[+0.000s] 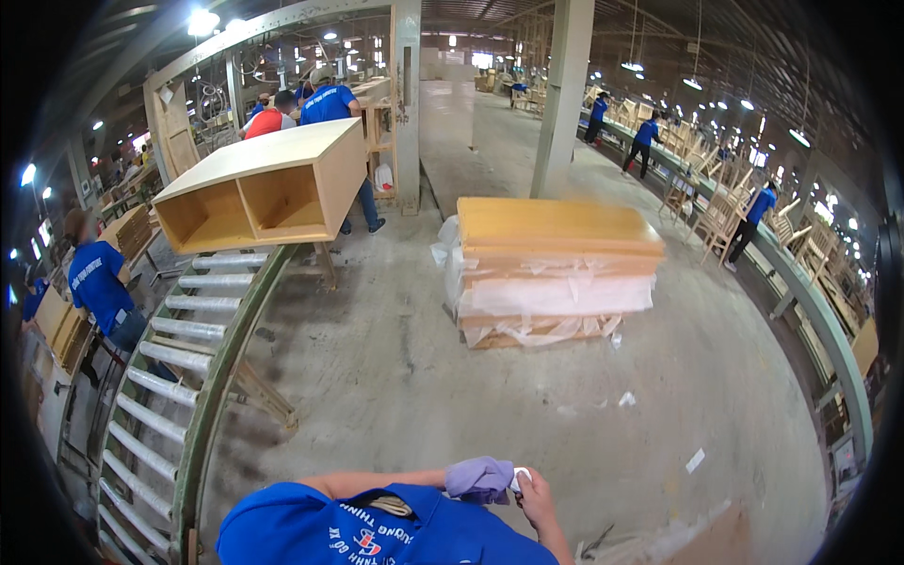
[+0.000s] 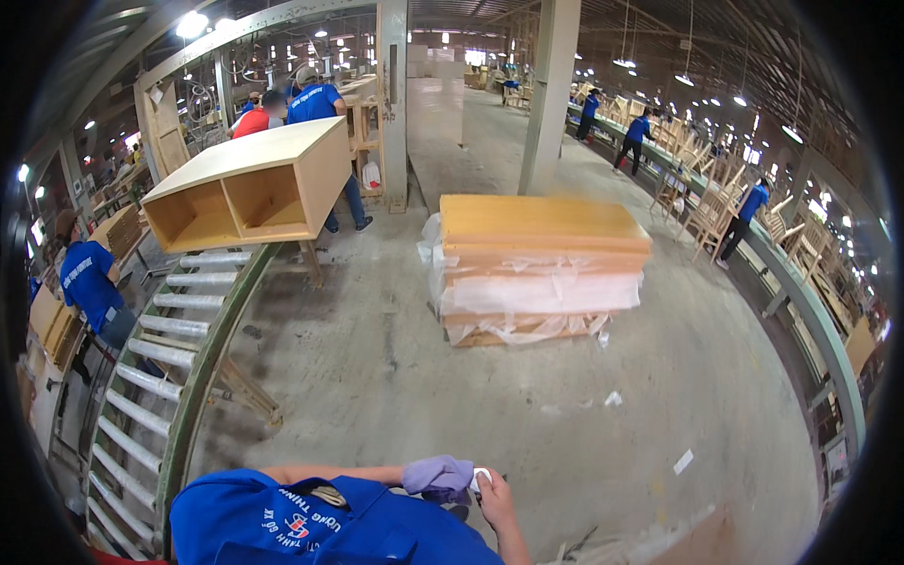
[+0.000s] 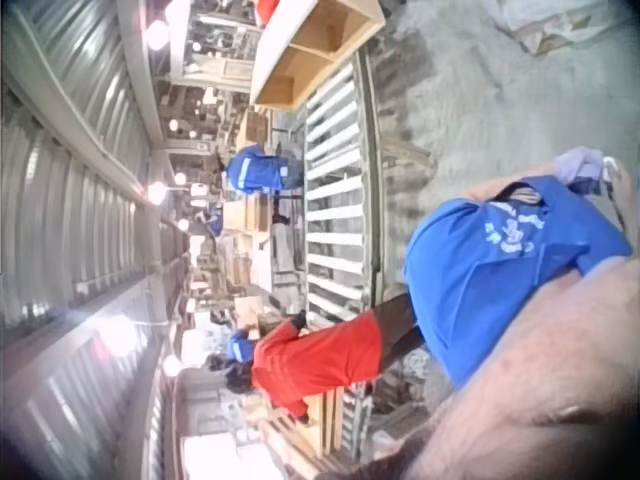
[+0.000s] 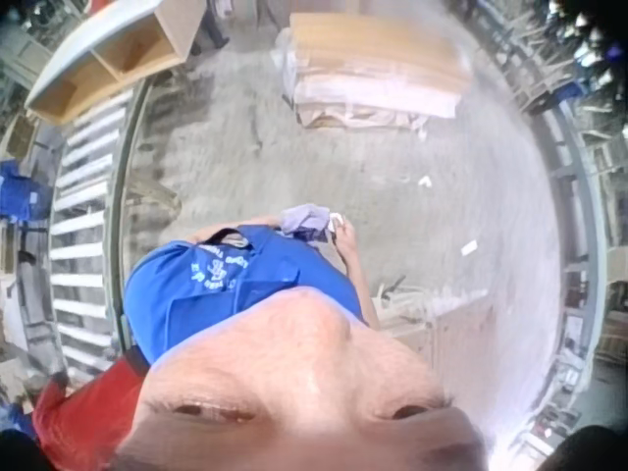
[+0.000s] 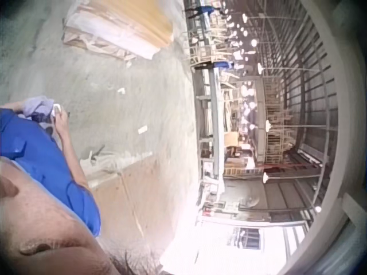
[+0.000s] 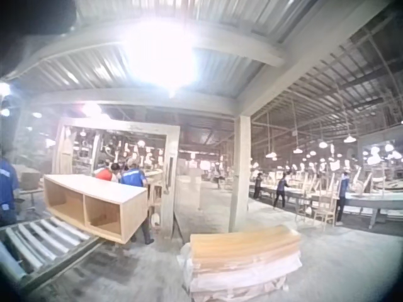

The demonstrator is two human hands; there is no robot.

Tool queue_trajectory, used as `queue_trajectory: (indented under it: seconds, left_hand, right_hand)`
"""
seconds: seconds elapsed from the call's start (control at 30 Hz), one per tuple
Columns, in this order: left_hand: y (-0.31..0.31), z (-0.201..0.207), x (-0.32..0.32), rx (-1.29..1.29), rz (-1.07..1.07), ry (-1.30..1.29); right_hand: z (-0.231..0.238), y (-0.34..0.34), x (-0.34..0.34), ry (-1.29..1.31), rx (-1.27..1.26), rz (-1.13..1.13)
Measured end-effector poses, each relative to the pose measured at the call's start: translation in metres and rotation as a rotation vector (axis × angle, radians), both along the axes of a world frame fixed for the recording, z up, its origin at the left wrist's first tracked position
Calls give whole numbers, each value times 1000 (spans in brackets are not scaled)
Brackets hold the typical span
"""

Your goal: The person wipes the surface of a large wooden panel with a cloth and a white pad. They then move to a bucket, pick up white pads, and wipe them with a cloth before placing them into a small wooden box.

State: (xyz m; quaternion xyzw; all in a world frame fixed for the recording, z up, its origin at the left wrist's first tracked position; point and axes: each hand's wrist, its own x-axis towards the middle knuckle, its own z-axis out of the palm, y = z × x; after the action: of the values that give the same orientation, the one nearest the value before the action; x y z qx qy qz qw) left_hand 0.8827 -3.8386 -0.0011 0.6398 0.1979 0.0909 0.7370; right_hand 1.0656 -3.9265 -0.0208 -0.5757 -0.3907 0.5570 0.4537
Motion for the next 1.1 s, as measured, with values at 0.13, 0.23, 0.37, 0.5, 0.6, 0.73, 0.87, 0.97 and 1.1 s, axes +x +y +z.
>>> queue_trajectory:
  seconds: [0.13, 0.23, 0.37, 0.5, 0.6, 0.73, 0.87, 0.97, 1.1]
  left_hand:
    - [115, -4, 12, 726, 317, -429]
    - [201, -17, 0, 719, 570, -336]
    - [282, -58, -36, 364, 730, -76]
    - [374, -89, -4, -29, 812, -297]
    - [461, -84, 30, 108, 839, -209]
    - [542, -109, 35, 582, 768, 156]
    - [607, -128, 54, 528, 1010, 204]
    - [611, -153, 66, -530, 1466, -261]
    - [570, -171, 87, -325, 1780, 162]
  right_hand:
    - [8, 124, 49, 269, -66, 110]
    - [6, 214, 86, 979, -185, 147]
    - [2, 324, 100, 1262, -349, 59]
    - [-12, 421, 118, 1224, -416, -6]
    - [-11, 499, 156, 960, -255, -35]
    - [9, 606, 180, 859, -91, -42]
    - [14, 731, 215, 697, -27, -8]
    - [14, 829, 222, 498, 5, 67]
    - [9, 940, 185, 287, 31, 301]
